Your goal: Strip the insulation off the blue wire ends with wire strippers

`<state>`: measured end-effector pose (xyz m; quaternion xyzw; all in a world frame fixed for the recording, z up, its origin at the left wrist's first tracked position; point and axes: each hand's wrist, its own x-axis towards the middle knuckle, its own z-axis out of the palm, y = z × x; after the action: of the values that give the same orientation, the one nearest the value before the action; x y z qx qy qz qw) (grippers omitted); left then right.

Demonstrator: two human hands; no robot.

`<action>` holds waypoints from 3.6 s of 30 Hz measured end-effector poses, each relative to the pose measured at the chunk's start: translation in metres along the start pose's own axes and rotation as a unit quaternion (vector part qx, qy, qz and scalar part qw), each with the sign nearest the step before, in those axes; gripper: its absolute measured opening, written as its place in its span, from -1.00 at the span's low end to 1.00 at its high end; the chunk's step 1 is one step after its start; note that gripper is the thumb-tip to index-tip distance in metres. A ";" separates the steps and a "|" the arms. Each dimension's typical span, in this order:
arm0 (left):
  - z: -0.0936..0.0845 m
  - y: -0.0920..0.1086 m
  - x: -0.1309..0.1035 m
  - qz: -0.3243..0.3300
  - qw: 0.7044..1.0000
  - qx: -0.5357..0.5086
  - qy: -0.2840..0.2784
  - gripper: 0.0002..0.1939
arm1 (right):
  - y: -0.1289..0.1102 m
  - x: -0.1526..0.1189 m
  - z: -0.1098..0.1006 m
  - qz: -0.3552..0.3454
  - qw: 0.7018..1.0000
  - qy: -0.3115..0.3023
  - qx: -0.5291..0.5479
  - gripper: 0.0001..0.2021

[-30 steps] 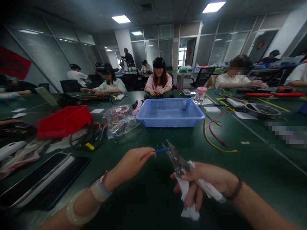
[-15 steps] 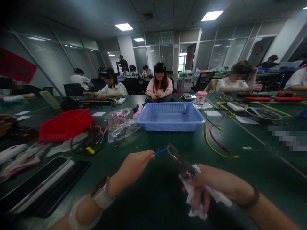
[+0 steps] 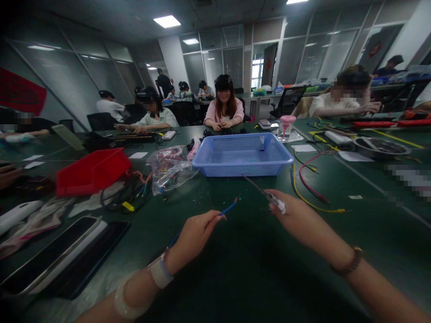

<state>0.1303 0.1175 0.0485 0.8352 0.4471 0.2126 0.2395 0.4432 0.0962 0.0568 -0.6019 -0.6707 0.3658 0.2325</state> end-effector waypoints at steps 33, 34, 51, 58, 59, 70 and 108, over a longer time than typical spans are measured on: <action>0.006 -0.005 -0.013 0.135 0.991 0.005 0.000 -0.68 | -0.012 0.001 0.054 -0.234 0.851 0.225 -0.412 -0.39; 0.006 -0.005 -0.013 0.134 0.991 0.003 -0.001 -0.68 | -0.012 0.001 0.055 -0.234 0.854 0.223 -0.408 -0.42; 0.005 -0.003 -0.013 0.129 0.991 0.006 -0.029 -0.68 | -0.007 0.003 0.057 -0.190 0.924 0.153 -0.296 -0.48; 0.002 -0.002 -0.012 0.105 0.992 -0.006 -0.065 -0.72 | -0.013 0.001 0.057 -0.185 0.910 0.172 -0.328 -0.61; 0.001 -0.001 -0.012 0.098 0.993 -0.007 -0.071 -0.72 | -0.012 0.001 0.057 -0.185 0.908 0.176 -0.333 -0.61; -0.001 0.000 -0.010 0.062 0.992 0.012 -0.110 -0.69 | -0.016 -0.002 0.053 -0.187 0.830 0.233 -0.471 -0.59; -0.001 -0.001 -0.011 0.089 0.992 0.011 -0.086 -0.70 | -0.003 0.004 0.059 -0.178 0.894 0.191 -0.364 -0.42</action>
<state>0.1231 0.1087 0.0468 0.8896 0.3508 0.1558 0.2475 0.3964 0.0876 0.0216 -0.5734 -0.7954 -0.0733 0.1822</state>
